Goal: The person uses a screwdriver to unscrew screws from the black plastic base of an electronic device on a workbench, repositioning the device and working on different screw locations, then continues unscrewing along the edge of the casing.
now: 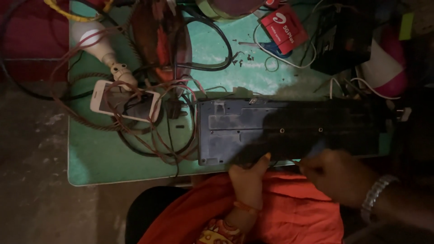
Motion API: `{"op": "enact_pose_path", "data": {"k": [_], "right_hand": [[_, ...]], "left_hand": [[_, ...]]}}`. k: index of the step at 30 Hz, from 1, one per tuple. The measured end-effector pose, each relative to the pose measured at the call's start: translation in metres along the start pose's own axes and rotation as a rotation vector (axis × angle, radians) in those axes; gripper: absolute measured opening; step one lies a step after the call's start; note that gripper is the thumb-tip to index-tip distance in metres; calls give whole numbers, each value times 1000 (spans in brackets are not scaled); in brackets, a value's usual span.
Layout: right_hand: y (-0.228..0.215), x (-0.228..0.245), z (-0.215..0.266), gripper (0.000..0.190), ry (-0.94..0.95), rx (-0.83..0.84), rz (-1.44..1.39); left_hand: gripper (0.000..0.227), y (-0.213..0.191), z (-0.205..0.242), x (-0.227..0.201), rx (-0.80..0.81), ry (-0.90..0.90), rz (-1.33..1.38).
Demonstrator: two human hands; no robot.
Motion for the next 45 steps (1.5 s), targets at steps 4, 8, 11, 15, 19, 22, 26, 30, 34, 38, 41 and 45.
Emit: {"op": "enact_pose_path", "data": {"k": [4, 8, 11, 15, 19, 22, 26, 30, 34, 38, 41, 45], "right_hand": [[2, -13, -12, 29, 308, 44, -313], [19, -82, -32, 21, 1, 99, -506], [9, -56, -29, 28, 60, 206, -681], [-3, -37, -16, 39, 507, 261, -778], [0, -51, -11, 33, 453, 176, -544], [14, -52, 0, 23, -146, -175, -279], [45, -18, 3, 26, -621, -582, -159], [71, -24, -14, 22, -646, -708, -119], [81, -32, -21, 18, -530, -742, -64], [74, -20, -13, 16, -691, -732, 219], [75, -18, -17, 19, -723, -712, 355], [92, -39, -38, 14, -756, -753, 341]], "left_hand": [[10, 2, 2, -4, -2, 16, 8], [10, 2, 2, -4, -12, 36, 11], [10, 1, 3, -3, -17, 37, 10], [12, 4, 3, -12, -45, 21, -22], [13, -3, -11, 18, -20, 112, 16], [24, -10, -27, 56, 8, 245, 23], [20, -4, -15, 23, 15, 200, 17], [14, -4, -8, 12, 23, 140, -12], [17, -7, -17, 32, 37, 193, 31], [17, -7, -21, 38, 34, 222, 59], [18, -6, -16, 31, 20, 202, 38], [10, -1, -9, 10, 36, 175, 76]]}}
Point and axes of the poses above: each hand's wrist, its own z-axis away from the middle knuckle, its own y-axis out of the palm, x = y × z, the point moved 1 cm from there along -z, towards the middle knuckle, and after that the axes turned 13 degrees about -z, right-handed, at the moved point
